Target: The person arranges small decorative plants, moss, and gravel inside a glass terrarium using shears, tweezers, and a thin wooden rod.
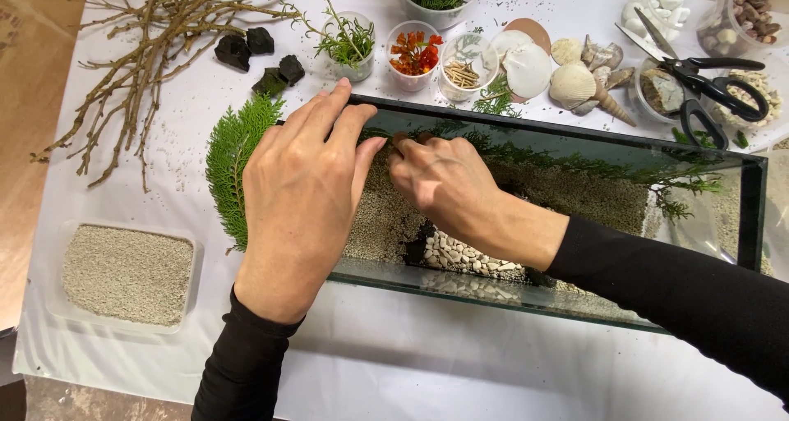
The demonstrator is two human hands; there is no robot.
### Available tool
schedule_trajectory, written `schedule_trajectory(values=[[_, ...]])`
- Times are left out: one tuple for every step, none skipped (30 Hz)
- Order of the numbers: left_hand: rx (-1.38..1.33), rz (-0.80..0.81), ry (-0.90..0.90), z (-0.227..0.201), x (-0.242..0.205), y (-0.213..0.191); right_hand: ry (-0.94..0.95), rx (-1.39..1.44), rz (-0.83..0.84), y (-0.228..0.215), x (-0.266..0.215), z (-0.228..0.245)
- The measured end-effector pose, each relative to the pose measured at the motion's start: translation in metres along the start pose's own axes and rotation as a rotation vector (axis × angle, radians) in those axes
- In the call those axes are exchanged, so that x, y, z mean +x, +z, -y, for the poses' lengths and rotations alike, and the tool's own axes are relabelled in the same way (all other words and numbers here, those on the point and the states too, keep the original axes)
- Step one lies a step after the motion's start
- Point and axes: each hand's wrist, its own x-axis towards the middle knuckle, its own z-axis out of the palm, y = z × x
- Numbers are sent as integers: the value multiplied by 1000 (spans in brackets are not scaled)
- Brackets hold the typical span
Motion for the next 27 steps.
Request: schedule_trajectory(values=[[1,-2,0,0,0,0,-1,-1,-2,-4,0,1],[-2,-1,0,0,0,0,18,7,29,-8,-1,3],[-6,0,0,1,1,-1,38,15,60,-13,-1,4],[-6,-3,0,1,1,-1,38,13,58,-17,-1,5],[-8,3,1,1,1,-2,65,28,97,-21,-1,6],[-10,9,2,1,1,-2,93,44,136,-24,-1,7],[-9,7,2,1,1,-2,93,43,134,-24,-6,5],[-7,8,0,1,1,-2,60,60,39,-24,-11,4],[-5,10,-2,1,0,-1,28,78,-55,-24,-16,2],[-5,9,-2,1,0,-2,28,77,-56,-33,-20,3],[-11,6,-4,1,0,-2,20,24,-11,-43,-24,4],[-18,3,-6,1,1,-2,12,-28,34,-52,-28,5],[-16,2,-6,1,1,-2,12,-28,32,-62,-35,6],[-19,7,-5,0,1,-3,18,-58,-26,-72,-42,6],[-22,12,-5,1,1,-3,24,-89,-83,-81,-49,6],[-20,12,-6,1,1,-3,22,-88,-84,-90,-56,4],[-26,8,-5,1,1,-2,41,-1,-109,-98,-64,1],[-31,5,-4,1,1,-2,59,86,-133,-106,-72,-1],[-28,3,-5,1,1,-2,57,86,-136,-111,-79,-4],[-32,15,-8,1,1,-2,71,170,-156,-117,-87,-7],[-37,25,-12,0,1,-2,85,254,-175,-123,-95,-11],[-36,23,-12,-1,1,-1,83,253,-177,-122,-104,-13],[-26,17,-16,-2,1,0,126,232,-205,-122,-113,-16],[-17,12,-20,-3,1,0,170,211,-233,-121,-122,-18],[-14,11,-25,-4,1,1,163,211,-233,-120,-130,-20],[4,8,-21,-4,1,2,203,233,-247,-119,-137,-22],[21,7,-13,-5,2,3,246,256,-261,-118,-146,-23]])
